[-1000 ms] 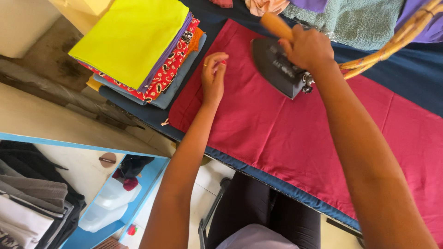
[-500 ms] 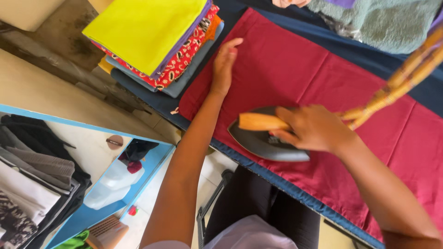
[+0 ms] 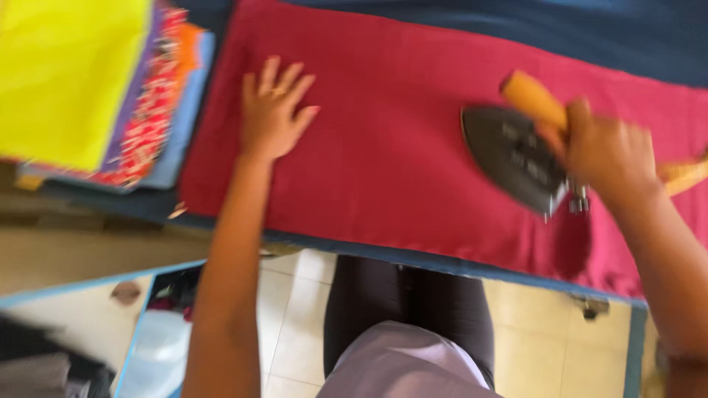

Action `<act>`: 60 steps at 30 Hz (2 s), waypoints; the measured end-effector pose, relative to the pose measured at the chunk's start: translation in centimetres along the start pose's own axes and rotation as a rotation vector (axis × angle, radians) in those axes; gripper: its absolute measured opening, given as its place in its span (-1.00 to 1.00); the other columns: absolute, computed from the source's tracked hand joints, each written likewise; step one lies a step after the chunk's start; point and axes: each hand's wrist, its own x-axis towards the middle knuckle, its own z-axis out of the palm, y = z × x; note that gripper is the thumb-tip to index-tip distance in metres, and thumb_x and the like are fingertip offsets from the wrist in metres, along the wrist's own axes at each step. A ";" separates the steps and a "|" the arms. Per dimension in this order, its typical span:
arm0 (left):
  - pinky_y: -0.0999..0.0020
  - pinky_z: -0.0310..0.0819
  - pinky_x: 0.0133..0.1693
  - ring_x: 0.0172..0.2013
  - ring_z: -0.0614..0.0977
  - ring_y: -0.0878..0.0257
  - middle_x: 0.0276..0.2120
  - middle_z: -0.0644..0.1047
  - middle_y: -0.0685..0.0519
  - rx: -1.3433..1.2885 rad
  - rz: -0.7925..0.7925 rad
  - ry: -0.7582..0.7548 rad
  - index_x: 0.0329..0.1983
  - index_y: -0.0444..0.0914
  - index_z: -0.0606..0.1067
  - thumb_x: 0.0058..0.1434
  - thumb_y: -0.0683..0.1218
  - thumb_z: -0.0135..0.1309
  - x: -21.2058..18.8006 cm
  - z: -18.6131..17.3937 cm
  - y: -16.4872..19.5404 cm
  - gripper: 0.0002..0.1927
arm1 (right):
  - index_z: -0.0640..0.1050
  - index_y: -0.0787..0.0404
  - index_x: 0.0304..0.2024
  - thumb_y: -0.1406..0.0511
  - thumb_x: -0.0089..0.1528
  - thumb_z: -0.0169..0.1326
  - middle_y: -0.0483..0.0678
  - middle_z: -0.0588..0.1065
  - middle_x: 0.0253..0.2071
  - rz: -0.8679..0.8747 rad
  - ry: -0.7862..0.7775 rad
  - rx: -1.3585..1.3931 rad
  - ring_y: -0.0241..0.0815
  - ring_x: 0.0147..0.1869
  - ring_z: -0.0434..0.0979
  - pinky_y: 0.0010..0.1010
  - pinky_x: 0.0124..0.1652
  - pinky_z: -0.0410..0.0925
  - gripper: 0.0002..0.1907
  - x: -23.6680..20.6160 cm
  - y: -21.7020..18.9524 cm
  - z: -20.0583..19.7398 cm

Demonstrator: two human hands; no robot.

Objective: The person irons a red garment on a padded ironing table using a steam iron. They repeatedly smooth the fabric, reposition it, and press different sections until the garment is flat and wrinkle-free.

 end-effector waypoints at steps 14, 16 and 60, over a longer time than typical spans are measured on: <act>-0.45 -0.44 0.32 0.48 -0.26 -0.27 0.53 -0.20 -0.26 0.008 -0.448 -0.518 0.55 -0.32 -0.05 0.39 0.43 -0.24 2.7 2.6 15.3 -0.05 | 0.60 0.28 -0.11 -0.08 0.45 0.17 0.17 0.56 -0.26 0.104 0.027 0.383 0.23 -0.21 0.59 0.04 -0.22 0.41 -0.48 1.4 21.4 5.5; -0.47 -0.42 0.32 0.49 -0.26 -0.29 0.54 -0.21 -0.26 -0.042 -0.356 -0.559 0.57 -0.27 -0.04 0.38 0.42 -0.26 3.9 4.6 20.5 -0.07 | 0.60 0.25 -0.06 -0.07 0.42 0.16 0.17 0.55 -0.29 0.038 0.019 0.364 0.23 -0.21 0.58 0.04 -0.20 0.42 -0.50 -0.9 21.5 4.6; -0.47 -0.32 0.33 0.50 -0.05 -0.11 0.51 0.02 -0.16 -0.237 0.231 -0.412 0.49 -0.24 0.14 0.33 0.24 -0.08 9.9 14.7 56.4 -0.22 | 0.31 0.37 0.46 0.23 0.25 0.10 0.37 0.20 0.43 0.633 0.061 -0.181 0.08 -0.23 0.69 -0.24 -0.40 0.51 -0.25 -13.9 29.4 7.7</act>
